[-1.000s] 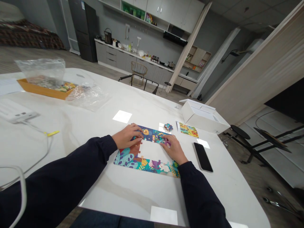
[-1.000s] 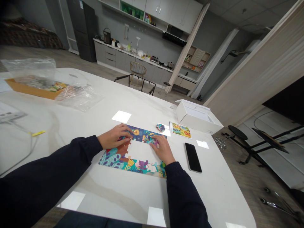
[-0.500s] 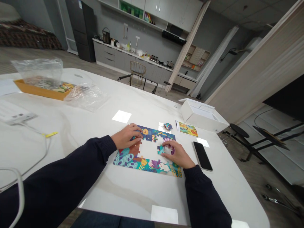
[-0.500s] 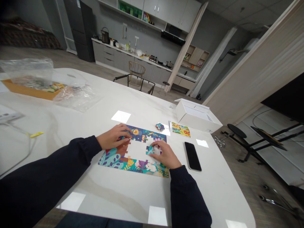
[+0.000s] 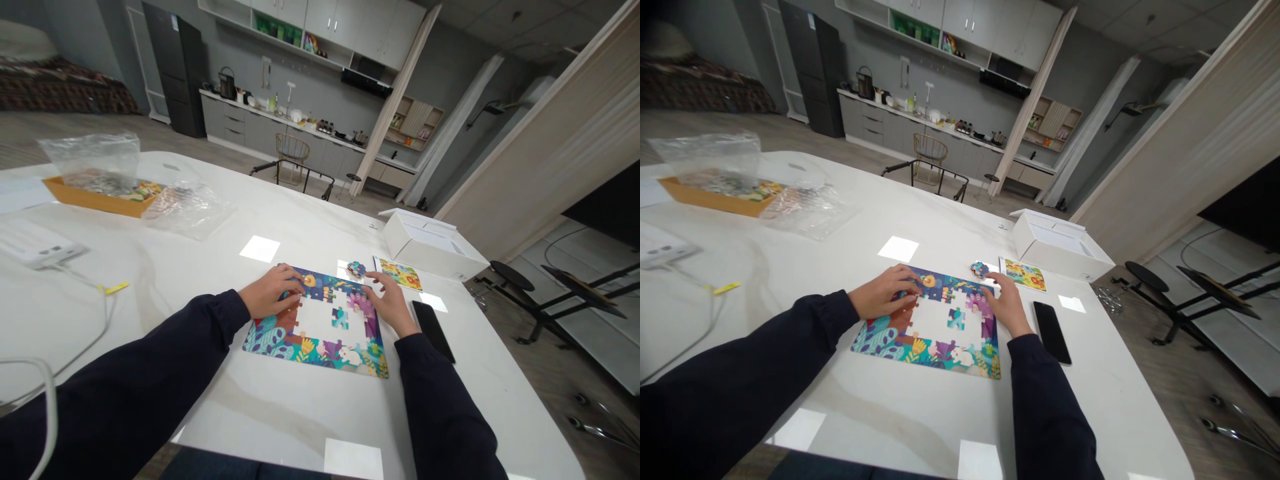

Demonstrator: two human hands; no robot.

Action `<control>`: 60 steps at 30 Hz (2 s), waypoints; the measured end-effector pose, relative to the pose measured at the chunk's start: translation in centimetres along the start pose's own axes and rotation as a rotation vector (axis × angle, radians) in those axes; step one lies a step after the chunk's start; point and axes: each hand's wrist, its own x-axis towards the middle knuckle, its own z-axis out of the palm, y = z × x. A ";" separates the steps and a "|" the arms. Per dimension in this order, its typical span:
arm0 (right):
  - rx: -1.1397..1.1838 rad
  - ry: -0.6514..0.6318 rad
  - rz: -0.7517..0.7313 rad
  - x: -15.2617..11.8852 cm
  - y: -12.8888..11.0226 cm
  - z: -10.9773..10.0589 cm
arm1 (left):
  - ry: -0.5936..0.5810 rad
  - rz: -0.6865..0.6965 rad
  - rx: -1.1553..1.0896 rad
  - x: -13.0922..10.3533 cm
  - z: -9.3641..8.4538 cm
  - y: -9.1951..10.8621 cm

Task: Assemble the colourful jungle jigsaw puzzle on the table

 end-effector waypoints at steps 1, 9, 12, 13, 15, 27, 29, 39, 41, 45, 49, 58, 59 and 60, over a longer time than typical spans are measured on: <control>-0.023 0.005 -0.003 0.9 0.9 0.4 | -0.002 -0.001 0.000 0.0 0.0 0.0; -0.148 -0.008 0.019 4.9 4.5 3.5 | -0.029 -0.021 0.015 0.0 -0.3 0.4; -0.127 -0.018 0.007 4.9 4.9 3.7 | -0.034 -0.027 0.017 0.0 -0.3 0.4; -0.122 -0.014 0.004 4.9 5.0 3.7 | -0.035 -0.027 0.016 0.0 -0.2 0.3; -0.112 -0.006 -0.001 4.8 4.8 3.5 | -0.032 -0.027 0.013 0.0 -0.2 0.3; 0.019 0.004 -0.233 2.7 -3.4 0.3 | -0.034 -0.028 -0.002 -0.1 -0.3 0.5; 0.062 -0.018 -0.209 1.3 -4.5 0.2 | -0.029 -0.025 -0.003 0.0 -0.2 0.6; 0.206 -0.108 -0.140 -1.9 -8.3 -0.4 | 0.019 -0.062 -0.099 0.5 -0.6 1.7; 0.219 -0.121 -0.167 -2.0 -9.5 -0.3 | 0.066 -0.145 -0.242 0.9 -0.4 3.4; 0.265 -0.154 -0.220 -2.4 -11.1 -0.5 | 0.089 -0.364 -0.621 1.7 0.9 6.7; 0.339 -0.130 -0.237 -2.6 -11.7 -0.3 | 0.148 -0.534 -0.889 1.9 2.2 7.6; 0.196 -0.068 -0.215 -3.4 -12.9 1.4 | 0.241 -0.719 -1.016 2.1 2.4 8.0; 0.175 -0.059 -0.218 -3.3 -12.7 1.3 | 0.217 -0.714 -1.036 2.1 2.5 8.0; 0.158 -0.059 -0.221 -3.3 -12.5 1.2 | 0.197 -0.704 -1.064 2.1 2.6 8.1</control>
